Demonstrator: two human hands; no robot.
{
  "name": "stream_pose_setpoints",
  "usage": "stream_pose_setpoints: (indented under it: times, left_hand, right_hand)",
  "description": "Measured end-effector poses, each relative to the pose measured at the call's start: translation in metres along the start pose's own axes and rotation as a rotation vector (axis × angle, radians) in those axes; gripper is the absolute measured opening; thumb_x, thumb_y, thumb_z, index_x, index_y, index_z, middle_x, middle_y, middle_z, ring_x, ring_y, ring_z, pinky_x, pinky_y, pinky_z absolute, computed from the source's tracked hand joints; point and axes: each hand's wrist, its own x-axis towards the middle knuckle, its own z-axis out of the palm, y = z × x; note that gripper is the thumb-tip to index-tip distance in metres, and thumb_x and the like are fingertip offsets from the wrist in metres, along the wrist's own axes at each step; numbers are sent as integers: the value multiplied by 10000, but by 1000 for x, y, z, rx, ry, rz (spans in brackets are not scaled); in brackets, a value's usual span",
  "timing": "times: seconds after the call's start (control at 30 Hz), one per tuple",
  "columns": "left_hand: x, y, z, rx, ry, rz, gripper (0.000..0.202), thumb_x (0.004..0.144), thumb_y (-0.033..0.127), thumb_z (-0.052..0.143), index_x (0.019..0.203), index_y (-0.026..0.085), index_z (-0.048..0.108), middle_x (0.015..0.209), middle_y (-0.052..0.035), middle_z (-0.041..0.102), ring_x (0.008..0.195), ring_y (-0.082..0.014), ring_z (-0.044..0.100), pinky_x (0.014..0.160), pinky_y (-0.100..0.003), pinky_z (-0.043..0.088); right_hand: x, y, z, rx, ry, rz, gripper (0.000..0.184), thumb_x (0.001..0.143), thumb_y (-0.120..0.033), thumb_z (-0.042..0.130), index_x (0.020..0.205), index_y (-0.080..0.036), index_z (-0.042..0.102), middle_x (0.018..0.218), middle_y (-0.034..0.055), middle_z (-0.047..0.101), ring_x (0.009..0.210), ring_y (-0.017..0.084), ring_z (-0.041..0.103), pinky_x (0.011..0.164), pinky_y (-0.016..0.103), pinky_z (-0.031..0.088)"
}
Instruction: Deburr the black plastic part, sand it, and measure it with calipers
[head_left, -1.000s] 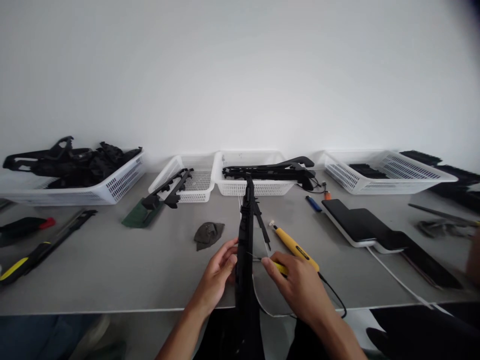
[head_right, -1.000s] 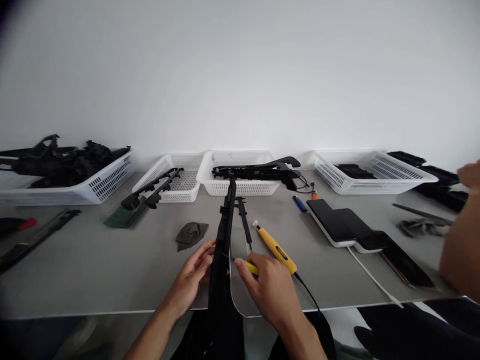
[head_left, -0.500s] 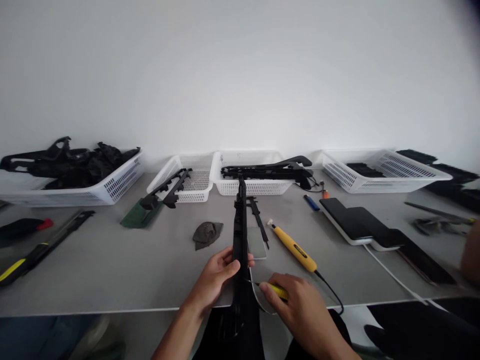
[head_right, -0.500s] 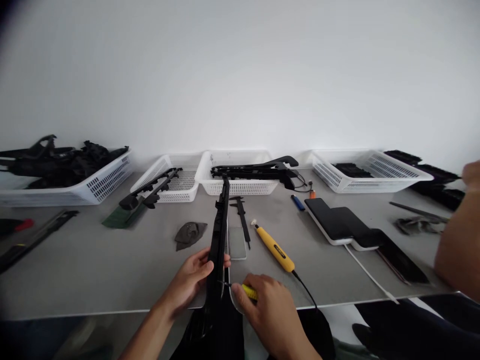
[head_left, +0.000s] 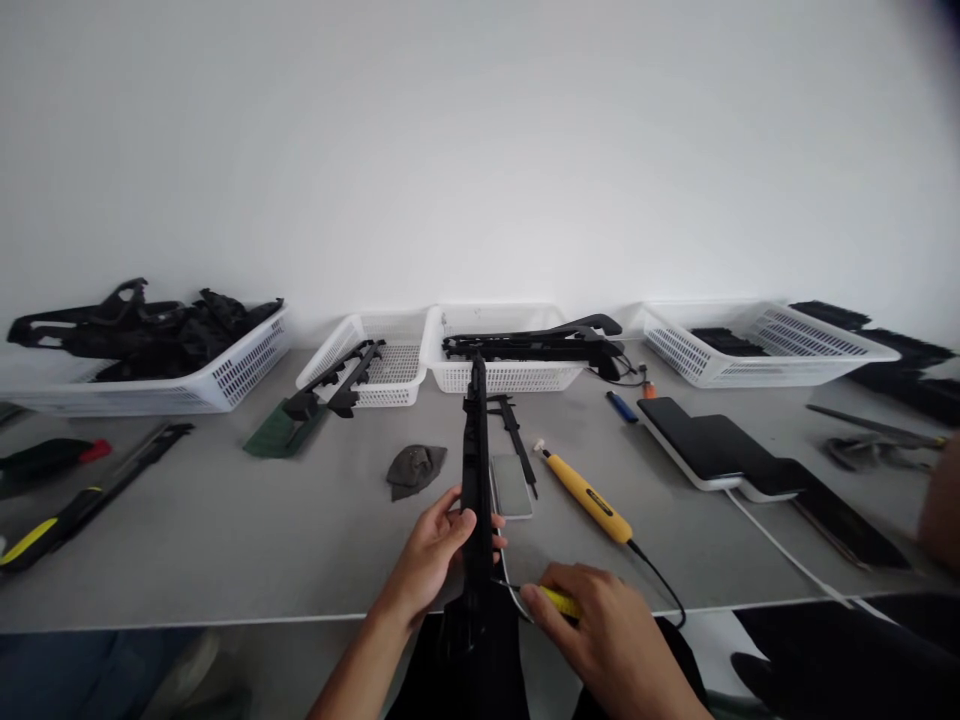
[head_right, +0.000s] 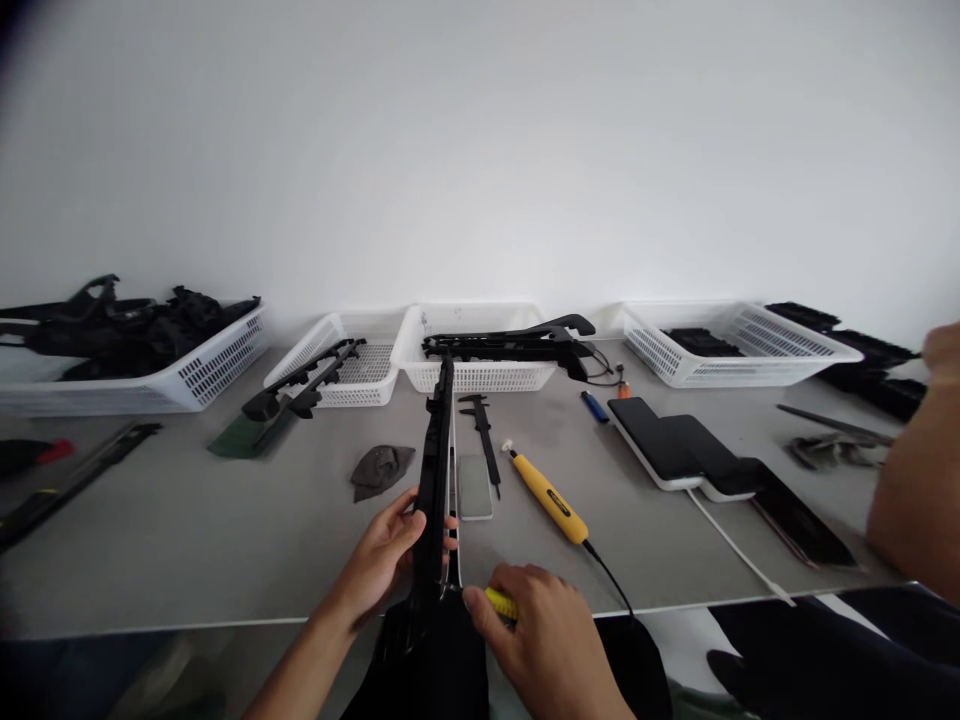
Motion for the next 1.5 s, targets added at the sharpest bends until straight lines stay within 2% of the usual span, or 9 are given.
stream_pose_setpoints:
  times: [0.23,0.4,0.57,0.77,0.93,1.03,1.2,1.37,1.5]
  left_hand:
    - [-1,3,2,-1,-8,35,554,860,523,883,1223,158,677,1023,-129,858,872,-256,830,758,-347,683]
    - [1,5,4,-14,16,35,567,833,532,904,1199,161,680,999,-124,862,813,-237,827,732,-327,675]
    - [1,4,4,11,34,25,511,845,583,870,1041,143,698,966,-144,857,851,-270,834,747,-339,672]
    - [-2,7,5,-86,-14,-10,596,821,557,904,1207,168,671,1046,-144,855,928,-280,840,777,-333,675]
    - [1,6,5,-93,43,24,607,789,536,938,1191,169,667,992,-101,844,875,-255,837,780,-340,682]
    - [2,5,5,-90,56,33,624,776,553,940,1184,172,660,991,-96,840,837,-242,830,755,-332,674]
    - [1,-5,11,-130,158,111,580,789,563,924,1170,208,668,979,-46,829,781,-191,797,707,-289,641]
    - [-3,-5,17,-116,224,131,540,787,602,906,1084,202,697,993,-47,813,799,-181,769,697,-280,625]
    - [-3,-1,18,-135,229,120,558,764,608,920,1078,205,695,972,-46,808,792,-183,753,703,-288,622]
  right_hand:
    - [-5,1,0,-39,-36,1,517,1070,-640,452,800,-256,669,841,35,750,800,231,687,698,325,309]
    - [-15,2,3,-46,-90,2,455,1048,-612,513,837,-266,718,880,39,776,820,229,718,700,307,348]
    - [-12,0,2,-49,10,-28,475,1066,-599,496,804,-258,696,832,39,766,773,215,716,677,298,350]
    - [-2,-6,7,-60,105,-23,490,1081,-599,490,782,-253,663,787,25,751,721,206,696,644,297,327]
    - [-13,3,25,-122,102,-96,439,1056,-565,549,771,-255,671,776,36,757,720,217,709,636,309,321]
    - [-19,6,25,-63,99,-85,476,1075,-599,500,787,-257,661,775,38,754,715,211,709,636,304,336]
    - [-10,-12,22,30,117,8,578,1123,-629,337,740,-262,566,688,19,720,633,197,693,593,297,298]
    - [0,-32,36,-69,129,91,545,1137,-579,346,763,-272,596,702,25,755,656,227,739,587,316,246]
    - [3,-35,37,-103,109,80,530,1135,-568,359,777,-272,614,722,39,769,686,249,761,592,327,248]
